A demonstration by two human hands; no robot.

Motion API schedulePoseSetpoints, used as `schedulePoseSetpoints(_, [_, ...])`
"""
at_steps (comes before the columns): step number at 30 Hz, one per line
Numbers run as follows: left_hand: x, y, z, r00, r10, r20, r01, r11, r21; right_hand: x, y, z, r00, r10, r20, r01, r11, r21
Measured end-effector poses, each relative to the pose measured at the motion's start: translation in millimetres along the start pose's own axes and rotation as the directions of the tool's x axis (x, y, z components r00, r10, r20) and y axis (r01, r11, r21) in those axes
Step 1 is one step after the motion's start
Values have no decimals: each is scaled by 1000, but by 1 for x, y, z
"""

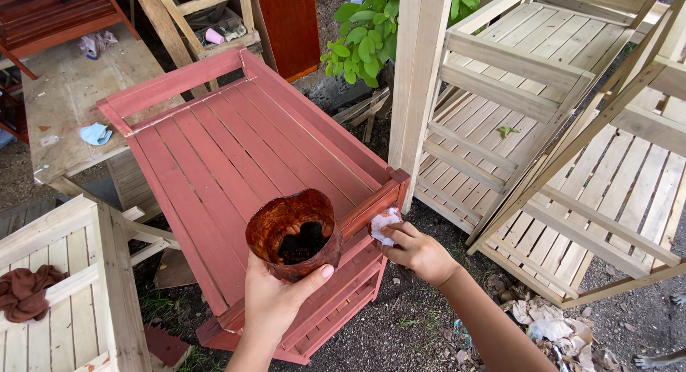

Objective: The person pours wood stain from a bottle into a cut plastic container, then uses a brush to apply the stain to the edges and side rails of a red-painted wooden tray table, working around the piece while holding the stain container in one hand.

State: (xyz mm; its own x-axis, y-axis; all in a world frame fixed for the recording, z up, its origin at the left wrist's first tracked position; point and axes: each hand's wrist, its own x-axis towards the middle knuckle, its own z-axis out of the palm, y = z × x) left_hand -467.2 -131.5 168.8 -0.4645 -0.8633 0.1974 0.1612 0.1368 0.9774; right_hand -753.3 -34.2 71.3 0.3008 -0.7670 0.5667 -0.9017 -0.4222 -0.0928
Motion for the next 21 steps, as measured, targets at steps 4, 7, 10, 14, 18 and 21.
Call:
schedulePoseSetpoints(4, [-2,0,6,1000,2,31,0,998,-65,5,2,12,960,277,-36,-262,937,231])
schedulePoseSetpoints(7, [-4,0,5,999,-16,27,17,1000,-22,-3,-5,23,930,355,-98,-327,917,227])
schedulePoseSetpoints(10, [-3,0,2,1000,-25,8,25,999,-23,-35,-15,17,899,422,-119,-384,889,251])
schedulePoseSetpoints(14, [-1,0,-3,1000,-14,-19,14,1000,25,-76,-26,21,657,680,-325,-527,723,447])
schedulePoseSetpoints(18, [0,-1,-6,999,-21,-26,21,1000,5,-93,-21,30,37,966,-254,-308,253,917])
schedulePoseSetpoints(21, [2,1,-7,1000,-8,-28,8,1000,-2,-91,-16,36,-207,978,-18,111,41,993])
